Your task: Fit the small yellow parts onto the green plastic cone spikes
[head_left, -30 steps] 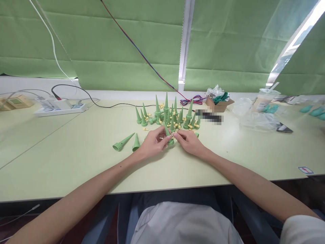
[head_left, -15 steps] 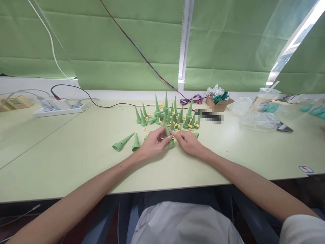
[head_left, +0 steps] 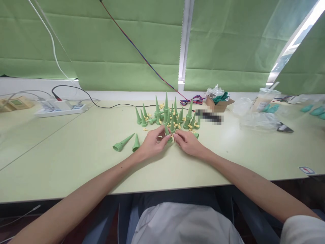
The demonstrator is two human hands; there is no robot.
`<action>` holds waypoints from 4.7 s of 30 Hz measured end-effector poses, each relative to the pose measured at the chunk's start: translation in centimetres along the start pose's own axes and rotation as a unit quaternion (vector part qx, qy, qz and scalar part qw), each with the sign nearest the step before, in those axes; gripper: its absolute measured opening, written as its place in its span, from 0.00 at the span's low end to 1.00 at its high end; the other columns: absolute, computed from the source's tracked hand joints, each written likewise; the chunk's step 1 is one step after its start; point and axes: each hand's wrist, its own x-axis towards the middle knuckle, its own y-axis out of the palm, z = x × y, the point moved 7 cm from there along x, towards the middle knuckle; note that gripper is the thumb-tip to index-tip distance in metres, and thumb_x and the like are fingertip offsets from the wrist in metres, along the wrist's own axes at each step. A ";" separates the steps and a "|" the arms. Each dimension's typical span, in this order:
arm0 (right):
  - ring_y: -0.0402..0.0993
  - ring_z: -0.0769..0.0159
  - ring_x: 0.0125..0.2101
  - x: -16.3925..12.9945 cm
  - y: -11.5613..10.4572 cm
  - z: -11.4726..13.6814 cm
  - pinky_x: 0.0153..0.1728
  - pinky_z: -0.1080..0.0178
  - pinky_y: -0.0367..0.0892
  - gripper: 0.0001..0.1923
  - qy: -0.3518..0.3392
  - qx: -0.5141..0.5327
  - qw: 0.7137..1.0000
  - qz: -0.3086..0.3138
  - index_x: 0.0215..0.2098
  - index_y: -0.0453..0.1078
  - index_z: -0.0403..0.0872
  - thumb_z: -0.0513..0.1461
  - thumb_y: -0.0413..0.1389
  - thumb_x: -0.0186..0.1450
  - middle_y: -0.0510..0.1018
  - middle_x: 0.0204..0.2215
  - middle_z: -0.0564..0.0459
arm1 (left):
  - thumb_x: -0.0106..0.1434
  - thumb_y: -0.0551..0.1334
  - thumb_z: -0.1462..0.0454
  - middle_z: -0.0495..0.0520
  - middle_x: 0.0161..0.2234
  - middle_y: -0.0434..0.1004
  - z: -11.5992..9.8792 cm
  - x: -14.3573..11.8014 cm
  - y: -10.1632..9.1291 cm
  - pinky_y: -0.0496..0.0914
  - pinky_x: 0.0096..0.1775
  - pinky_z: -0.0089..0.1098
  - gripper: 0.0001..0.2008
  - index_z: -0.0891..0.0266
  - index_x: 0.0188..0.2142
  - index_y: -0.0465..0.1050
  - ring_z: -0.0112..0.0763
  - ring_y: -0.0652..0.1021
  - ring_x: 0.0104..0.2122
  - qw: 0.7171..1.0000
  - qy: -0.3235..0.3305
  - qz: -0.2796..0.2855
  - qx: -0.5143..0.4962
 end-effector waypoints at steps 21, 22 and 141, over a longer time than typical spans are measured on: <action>0.62 0.69 0.21 -0.2 -1.5 0.2 0.28 0.64 0.58 0.24 0.031 0.091 0.992 -0.087 0.23 0.57 0.48 0.52 0.44 0.73 0.66 0.18 0.57 | 0.69 0.56 0.56 0.50 0.31 0.71 -0.8 0.0 -1.1 0.72 0.32 0.30 0.09 0.60 0.41 0.66 0.27 0.75 0.26 0.994 0.005 -0.076 -0.079; 0.62 0.69 0.21 -0.3 -1.7 0.2 0.28 0.64 0.58 0.24 0.025 0.088 0.991 -0.093 0.23 0.58 0.48 0.51 0.44 0.73 0.66 0.18 0.57 | 0.69 0.56 0.54 0.49 0.27 0.71 -0.7 0.1 -1.1 0.72 0.31 0.30 0.11 0.60 0.38 0.66 0.27 0.75 0.24 0.994 -0.011 -0.070 -0.088; 0.62 0.69 0.22 -0.3 -1.5 0.1 0.28 0.64 0.57 0.17 -0.011 0.063 0.994 -0.093 0.29 0.66 0.47 0.46 0.48 0.72 0.68 0.22 0.57 | 0.60 0.62 0.43 0.50 0.22 0.74 1.5 -0.2 0.9 0.67 0.25 0.29 0.24 0.63 0.27 0.69 0.27 0.72 0.18 0.974 -0.146 0.081 -0.152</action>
